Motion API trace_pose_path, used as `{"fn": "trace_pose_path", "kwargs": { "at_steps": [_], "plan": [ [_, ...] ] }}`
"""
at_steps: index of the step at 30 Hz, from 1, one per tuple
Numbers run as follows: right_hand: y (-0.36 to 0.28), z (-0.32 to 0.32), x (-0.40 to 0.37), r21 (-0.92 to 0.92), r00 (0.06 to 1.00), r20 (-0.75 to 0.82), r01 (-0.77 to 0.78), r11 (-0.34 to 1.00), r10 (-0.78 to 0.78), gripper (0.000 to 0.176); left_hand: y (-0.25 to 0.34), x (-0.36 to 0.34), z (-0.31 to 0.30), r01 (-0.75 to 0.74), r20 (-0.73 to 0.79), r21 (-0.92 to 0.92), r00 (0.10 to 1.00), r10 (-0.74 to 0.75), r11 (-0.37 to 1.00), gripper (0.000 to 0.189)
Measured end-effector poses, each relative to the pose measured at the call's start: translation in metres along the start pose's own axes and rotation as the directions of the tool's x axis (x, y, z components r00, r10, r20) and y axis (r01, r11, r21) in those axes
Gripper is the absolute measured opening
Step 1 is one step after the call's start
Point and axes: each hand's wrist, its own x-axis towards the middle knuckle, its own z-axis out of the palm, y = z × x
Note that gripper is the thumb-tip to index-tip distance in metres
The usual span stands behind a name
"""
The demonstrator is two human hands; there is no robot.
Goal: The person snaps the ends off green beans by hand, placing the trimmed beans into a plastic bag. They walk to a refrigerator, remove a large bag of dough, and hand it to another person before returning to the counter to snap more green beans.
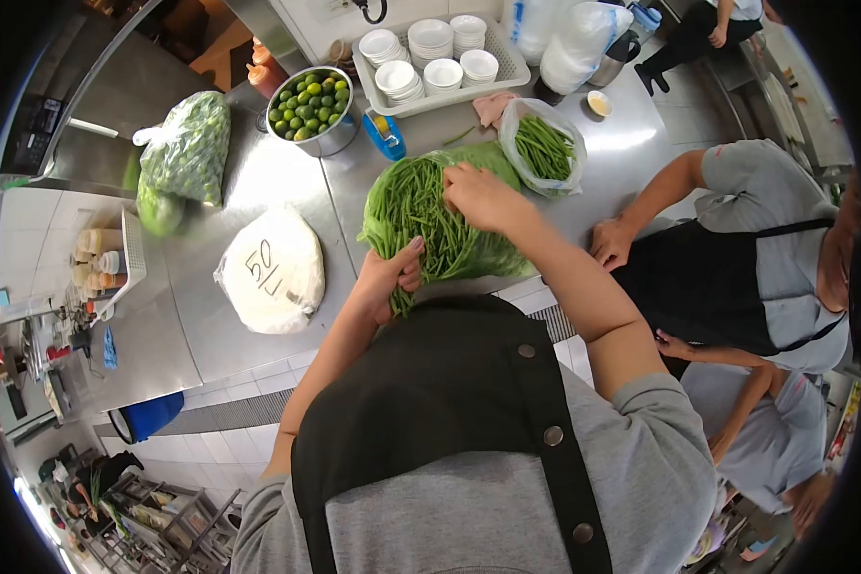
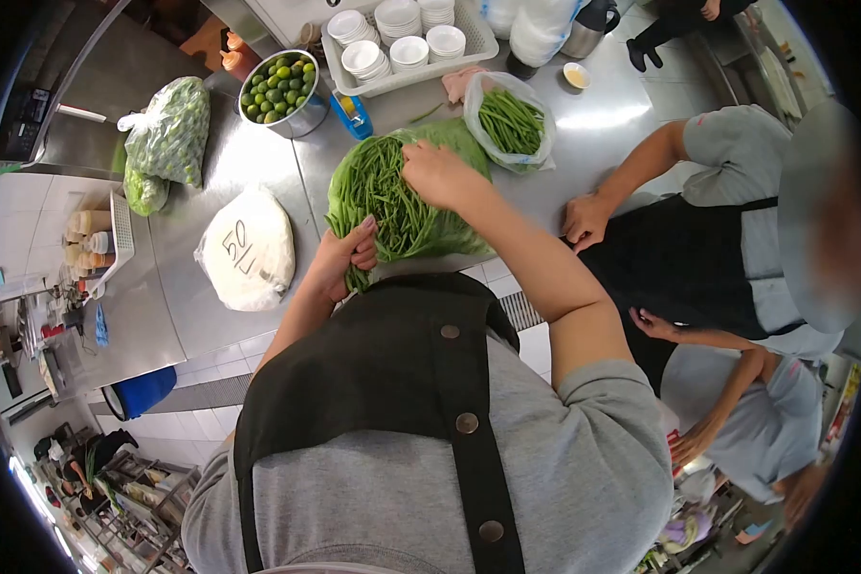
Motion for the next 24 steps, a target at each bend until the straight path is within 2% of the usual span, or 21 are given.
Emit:
{"fn": "trace_pose_path", "kwargs": {
  "at_steps": [3,5,9,12,15,17,20,21,24],
  "plan": [
    [0.006,-0.013,0.0,0.053,0.99,0.138,0.017,0.998,-0.024,0.006,0.007,-0.006,0.005,-0.007,-0.062,0.063,0.998,0.011,0.998,0.013],
    [0.001,-0.013,-0.002,0.005,0.995,0.101,0.019,1.0,-0.02,0.007,0.013,-0.008,0.012,-0.003,-0.1,0.065,0.995,0.009,0.998,0.013],
    [-0.006,-0.017,-0.003,-0.051,0.994,0.107,0.011,0.999,-0.006,0.006,0.011,-0.002,0.01,-0.043,-0.06,0.085,0.997,0.048,0.995,0.015],
    [0.0,-0.017,0.003,0.016,0.989,0.143,0.046,0.999,-0.047,0.003,0.009,-0.001,0.012,-0.05,-0.046,0.119,0.997,0.056,0.992,0.019],
    [0.01,-0.014,0.004,0.284,0.963,-0.15,0.258,0.924,-0.222,0.008,0.01,-0.004,0.014,-0.057,-0.022,0.097,0.998,0.06,0.994,0.024],
    [0.012,-0.02,0.002,0.507,0.97,-0.205,0.219,0.834,-0.131,0.012,0.01,-0.004,0.008,-0.062,0.028,0.024,0.998,0.062,0.998,0.027],
    [0.007,-0.031,-0.004,0.747,0.98,-0.199,0.137,0.651,0.022,0.012,0.012,0.004,0.002,-0.132,-0.067,0.057,0.989,0.136,0.99,0.023],
    [0.005,-0.031,-0.005,0.807,0.98,-0.184,0.109,0.58,0.072,0.012,0.019,0.006,0.005,-0.17,-0.094,0.14,0.978,0.184,0.975,0.018],
    [-0.001,-0.031,-0.007,0.836,0.973,-0.206,0.12,0.536,0.104,0.009,0.04,0.008,0.033,-0.241,-0.128,0.4,0.941,0.315,0.884,0.018]
  ]
}}
